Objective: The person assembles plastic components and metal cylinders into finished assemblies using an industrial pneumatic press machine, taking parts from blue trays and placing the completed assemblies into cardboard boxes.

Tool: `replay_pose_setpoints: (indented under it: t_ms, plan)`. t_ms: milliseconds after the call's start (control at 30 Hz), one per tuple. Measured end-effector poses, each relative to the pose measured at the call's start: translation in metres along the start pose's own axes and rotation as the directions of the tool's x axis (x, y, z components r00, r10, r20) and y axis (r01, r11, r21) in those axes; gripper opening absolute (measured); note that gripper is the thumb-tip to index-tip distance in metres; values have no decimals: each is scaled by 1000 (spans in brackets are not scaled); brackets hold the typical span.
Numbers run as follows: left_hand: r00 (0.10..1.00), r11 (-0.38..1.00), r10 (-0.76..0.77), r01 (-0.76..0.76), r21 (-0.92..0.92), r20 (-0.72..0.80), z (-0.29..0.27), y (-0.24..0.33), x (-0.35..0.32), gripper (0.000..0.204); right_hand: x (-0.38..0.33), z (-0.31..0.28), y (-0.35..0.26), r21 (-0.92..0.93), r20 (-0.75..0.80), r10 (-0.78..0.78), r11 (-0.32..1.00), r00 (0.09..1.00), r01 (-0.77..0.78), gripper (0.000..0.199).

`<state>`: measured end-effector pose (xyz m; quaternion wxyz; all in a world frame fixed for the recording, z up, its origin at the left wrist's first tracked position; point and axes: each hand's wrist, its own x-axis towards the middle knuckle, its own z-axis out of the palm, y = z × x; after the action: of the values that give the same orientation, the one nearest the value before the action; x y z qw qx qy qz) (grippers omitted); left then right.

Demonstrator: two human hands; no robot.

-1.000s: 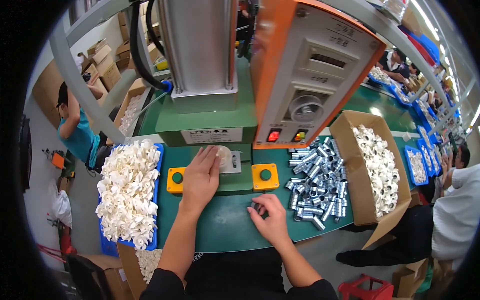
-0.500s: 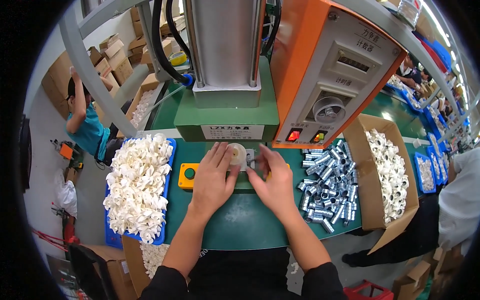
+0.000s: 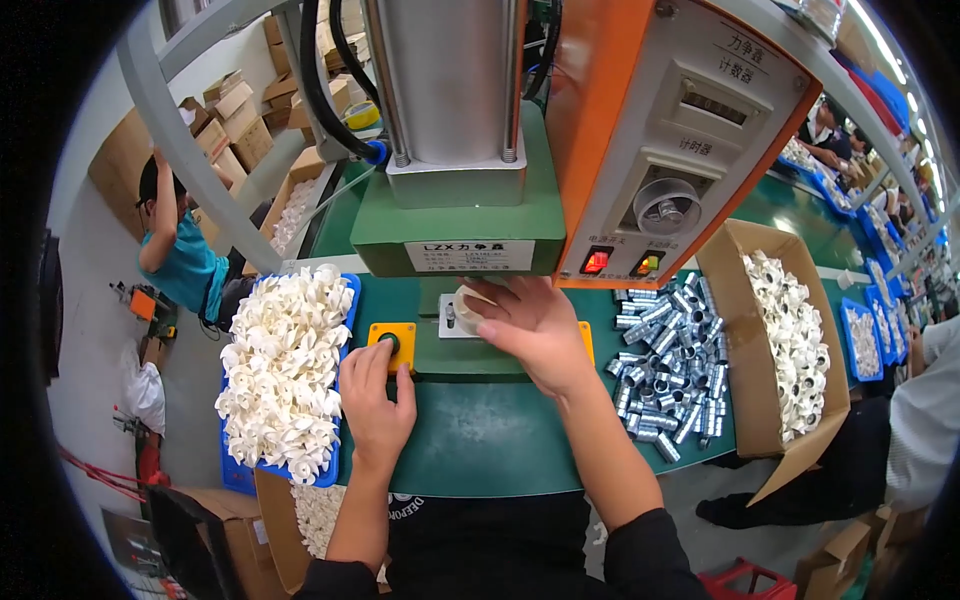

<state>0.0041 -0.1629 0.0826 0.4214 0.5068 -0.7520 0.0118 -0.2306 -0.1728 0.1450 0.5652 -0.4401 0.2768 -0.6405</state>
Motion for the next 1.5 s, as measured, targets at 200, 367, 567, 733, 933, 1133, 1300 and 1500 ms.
replay_pose_setpoints:
  t_ms: [200,367,567,733,933,1133,1300,1500]
  plan:
    - [998,998,43,-45,50,42,-10,-2,5,34,-60,-46,-18,-949,-12,-393,295,919,114,52]
    - [992,990,84,-94,102,99,-19,-4,10,36,-81,-63,-5,-970,185,-302,-210,935,124,49]
    - [976,987,117,-134,86,182,-28,2,28,28,-81,-70,-3,-957,205,-287,-258,936,131,43]
    - [938,989,145,-131,-64,316,-48,-13,38,25,-82,-74,0,-971,180,-277,-203,944,126,41]
    - [950,943,-38,-69,326,311,-58,-52,54,23,-68,-54,3,-997,72,-320,-11,945,73,47]
    - [913,886,-56,-141,442,404,-40,-73,58,17,-31,-25,13,-972,85,-321,181,943,149,70]
    - [932,933,25,-151,327,360,-42,-79,56,20,-13,-12,36,-947,-63,-325,317,944,46,81]
    - [951,995,31,-57,78,307,-59,-53,60,31,10,14,13,-767,-169,-269,640,948,45,48]
